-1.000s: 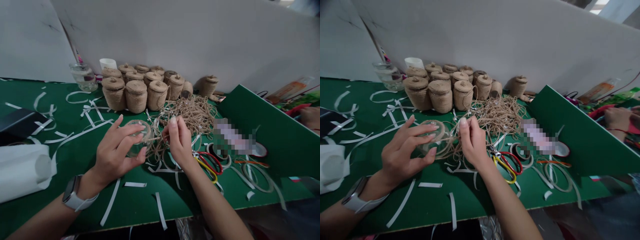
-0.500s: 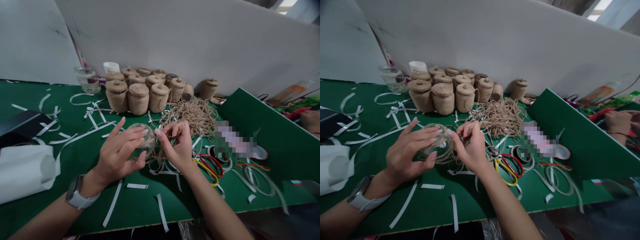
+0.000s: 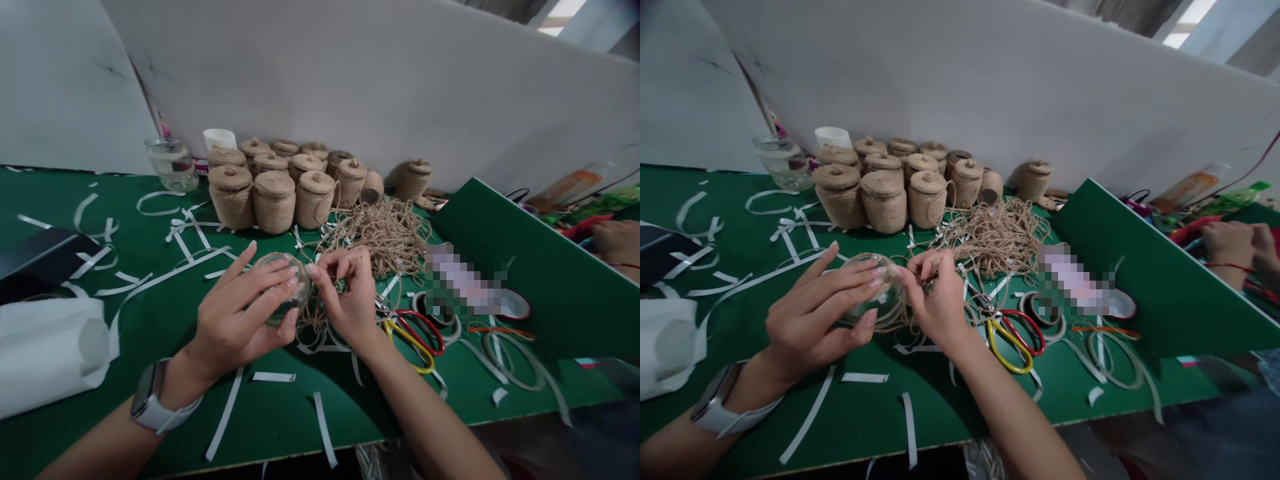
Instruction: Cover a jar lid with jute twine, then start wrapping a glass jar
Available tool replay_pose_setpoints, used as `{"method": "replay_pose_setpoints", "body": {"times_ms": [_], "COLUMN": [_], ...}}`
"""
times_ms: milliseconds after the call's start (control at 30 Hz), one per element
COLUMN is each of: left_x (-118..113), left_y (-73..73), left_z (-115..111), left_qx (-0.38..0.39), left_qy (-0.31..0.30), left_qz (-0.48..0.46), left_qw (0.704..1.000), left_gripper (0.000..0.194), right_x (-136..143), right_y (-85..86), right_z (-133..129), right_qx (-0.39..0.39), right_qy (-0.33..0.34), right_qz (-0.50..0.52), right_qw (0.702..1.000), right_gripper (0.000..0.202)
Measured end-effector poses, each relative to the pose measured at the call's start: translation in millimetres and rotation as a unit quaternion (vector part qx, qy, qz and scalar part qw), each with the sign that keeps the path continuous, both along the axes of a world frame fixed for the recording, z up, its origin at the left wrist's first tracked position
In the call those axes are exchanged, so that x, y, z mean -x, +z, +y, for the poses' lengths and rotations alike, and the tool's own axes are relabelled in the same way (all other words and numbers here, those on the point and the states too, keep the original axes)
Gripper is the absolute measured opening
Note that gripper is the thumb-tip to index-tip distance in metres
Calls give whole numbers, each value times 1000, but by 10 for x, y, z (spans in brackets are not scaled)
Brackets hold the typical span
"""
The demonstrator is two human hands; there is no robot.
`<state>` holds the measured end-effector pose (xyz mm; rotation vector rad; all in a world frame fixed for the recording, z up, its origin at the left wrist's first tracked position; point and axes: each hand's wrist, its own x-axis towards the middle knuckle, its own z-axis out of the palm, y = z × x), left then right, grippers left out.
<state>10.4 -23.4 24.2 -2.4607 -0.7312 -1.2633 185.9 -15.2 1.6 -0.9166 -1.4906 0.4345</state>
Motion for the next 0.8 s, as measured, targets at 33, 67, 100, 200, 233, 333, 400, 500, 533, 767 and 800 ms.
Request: {"method": "replay_pose_setpoints", "body": {"times_ms": [33,67,100,200,233,333,400,500,533,767,800], "left_x": [-3,-7,-12,-25,-26,-35,-64,-166,-209,-305,-279], "left_y": [9,18,25,36,35,29,29,30,29,35,49], "left_z": [1,5,11,25,21,-52,-151,-320,-366,-383,-342], "left_qx": [6,10,17,41,45,30,11,7,23,93,104], "left_qy": [-8,-18,-27,-33,-27,9,72,146,165,171,153], "left_qz": [-4,-9,-14,-31,-32,2,41,34,26,4,-5], "left_qw": [1000,1000,999,998,998,1000,997,989,986,981,983], "left_gripper": [24,22,20,16,17,23,29,41,41,29,24], "right_x": [8,15,21,33,35,30,19,-5,-13,-165,-207], "right_y": [-3,-6,-10,-19,-18,5,35,83,94,126,130], "right_z": [-4,-7,-10,-10,-9,-8,-19,-69,-96,-375,-414], "right_qx": [-3,-6,-7,3,12,46,70,100,112,161,167], "right_qy": [-2,-2,-1,12,18,22,19,19,19,32,29], "right_qz": [-2,-2,1,18,22,25,18,11,10,-46,-67], "right_qw": [1000,1000,1000,1000,1000,998,997,995,994,985,983], "right_gripper": [32,31,31,30,29,30,28,25,23,23,23]}}
